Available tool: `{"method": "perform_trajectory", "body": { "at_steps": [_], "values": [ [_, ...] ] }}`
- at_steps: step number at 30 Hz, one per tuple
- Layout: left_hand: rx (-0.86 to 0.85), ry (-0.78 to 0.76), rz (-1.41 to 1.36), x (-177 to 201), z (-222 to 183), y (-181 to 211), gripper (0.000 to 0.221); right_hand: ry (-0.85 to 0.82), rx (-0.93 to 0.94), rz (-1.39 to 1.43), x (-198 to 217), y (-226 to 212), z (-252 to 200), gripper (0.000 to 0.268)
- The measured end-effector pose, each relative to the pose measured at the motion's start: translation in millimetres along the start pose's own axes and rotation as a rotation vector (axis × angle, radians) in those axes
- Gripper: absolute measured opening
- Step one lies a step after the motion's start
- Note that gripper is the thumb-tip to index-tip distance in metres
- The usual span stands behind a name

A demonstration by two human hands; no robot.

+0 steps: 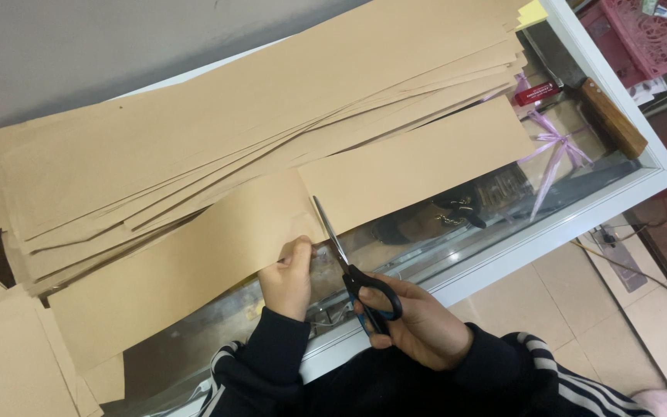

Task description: Cutting brown paper into strips using scissors and singeing the edges with a lighter

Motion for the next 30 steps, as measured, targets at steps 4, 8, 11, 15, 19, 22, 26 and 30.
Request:
{"method": "perform_trajectory", "body": {
  "at_steps": [4, 8, 11, 15, 19, 22, 26, 30],
  "values": [
    [0.055, 0.025, 0.013, -0.5, -1.7, 3.2, 0.048, -0.010, 0.030, -0.002, 4.2, 0.8, 2.0, 0.060],
    [0.032, 0.011, 0.000, -0.3, -2.3, 3.7, 0.056, -0.016, 0.041, -0.045, 3.4, -0.5, 0.9, 0.049],
    [-0.037, 0.009, -0.002, 1.5, 2.2, -1.2, 0.039, -0.024, 0.060, -0.065, 4.7, -1.1, 1.7, 0.048],
    [-0.034, 0.010, 0.004, 2.1, 5.5, -7.6, 0.040, -0.052, 0.083, -0.086, 2.0, -3.9, 0.4, 0.065],
    [-0.045, 0.015, -0.010, 2.6, 6.7, -8.1, 0.029, -0.003, 0.071, -0.068, 7.0, -0.9, 2.6, 0.053],
    [-0.022, 0.001, -0.006, 2.1, -2.1, 0.8, 0.039, 0.048, 0.004, -0.022, 6.0, -4.4, -1.6, 0.034],
    [0.060, 0.026, 0.072, 6.6, -7.0, -17.5, 0.045, 0.031, 0.014, 0.002, 7.7, -4.3, 1.8, 0.032],
    [0.036, -0.021, 0.082, 2.7, -12.4, -16.0, 0.031, 0.010, 0.030, 0.001, 7.3, -4.9, 3.7, 0.030]
  ]
}}
Point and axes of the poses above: each hand's wrist, its own z-axis towards the middle knuckle, its own x-axis out of the back of the hand, y = z × x, the point moved 7 cm from there along z, towards the middle knuckle, and after that the axes turned 10 degrees about -z, right-handed, at the moved point
